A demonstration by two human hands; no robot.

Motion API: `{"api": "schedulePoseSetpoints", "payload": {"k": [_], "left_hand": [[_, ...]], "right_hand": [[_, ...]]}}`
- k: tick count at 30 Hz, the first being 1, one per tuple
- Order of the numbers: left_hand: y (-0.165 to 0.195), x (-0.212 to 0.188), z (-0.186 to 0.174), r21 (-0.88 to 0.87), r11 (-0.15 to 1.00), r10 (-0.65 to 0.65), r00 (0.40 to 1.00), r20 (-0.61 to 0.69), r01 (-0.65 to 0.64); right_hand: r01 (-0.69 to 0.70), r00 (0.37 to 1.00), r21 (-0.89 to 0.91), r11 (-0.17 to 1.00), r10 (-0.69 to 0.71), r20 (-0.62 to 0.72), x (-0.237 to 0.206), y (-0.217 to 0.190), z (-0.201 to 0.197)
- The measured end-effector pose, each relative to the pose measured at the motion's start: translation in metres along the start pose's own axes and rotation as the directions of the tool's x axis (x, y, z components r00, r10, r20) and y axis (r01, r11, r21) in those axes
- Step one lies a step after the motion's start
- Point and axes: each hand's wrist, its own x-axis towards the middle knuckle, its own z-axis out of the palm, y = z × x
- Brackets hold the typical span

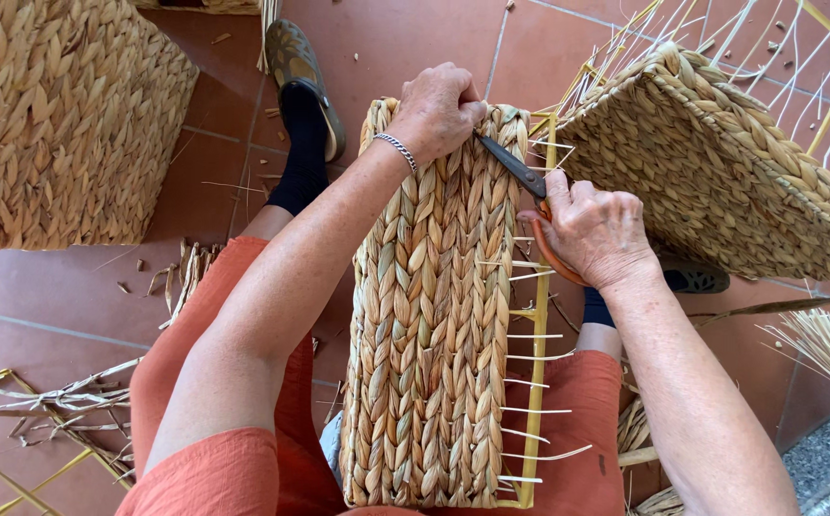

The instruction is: The person sits on the floor holding a woven water-hyacinth basket on their lap and uses scissors to trim off the protruding straw ends sticking out along the basket's rim and sides. They rotate the basket to reach different edges and set trimmed pieces aside, working on the basket panel by panel.

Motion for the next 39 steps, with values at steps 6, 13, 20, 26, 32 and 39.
{"api": "schedulePoseSetpoints", "payload": {"k": [6, 13, 20, 26, 32, 39], "left_hand": [[0.005, 0.001, -0.011, -0.048, 0.998, -0.043, 0.995, 0.085, 0.047], [0.012, -0.006, -0.018, -0.113, 0.993, -0.006, 0.991, 0.134, 0.021], [0.005, 0.0, -0.003, -0.083, 0.994, -0.07, 0.997, 0.035, 0.072], [0.003, 0.004, 0.001, -0.032, 0.997, -0.066, 0.997, 0.027, 0.067], [0.008, 0.002, -0.013, -0.068, 0.993, -0.09, 0.984, 0.151, 0.101], [0.006, 0.001, -0.012, -0.134, 0.986, -0.077, 0.987, 0.138, 0.096]], "right_hand": [[0.005, 0.997, -0.009, 1.0, -0.005, -0.078, 0.007, 0.002, -0.016], [0.03, 0.999, -0.028, 0.999, -0.031, -0.033, 0.009, 0.003, -0.011], [0.022, 1.0, -0.026, 0.999, -0.022, 0.018, 0.004, 0.007, 0.006], [0.027, 0.999, -0.001, 1.0, -0.027, -0.028, 0.008, 0.005, -0.003], [0.012, 0.995, 0.035, 0.999, -0.008, -0.099, 0.016, 0.005, -0.02], [-0.039, 0.998, 0.061, 0.997, 0.036, 0.044, 0.018, 0.006, 0.0]]}}
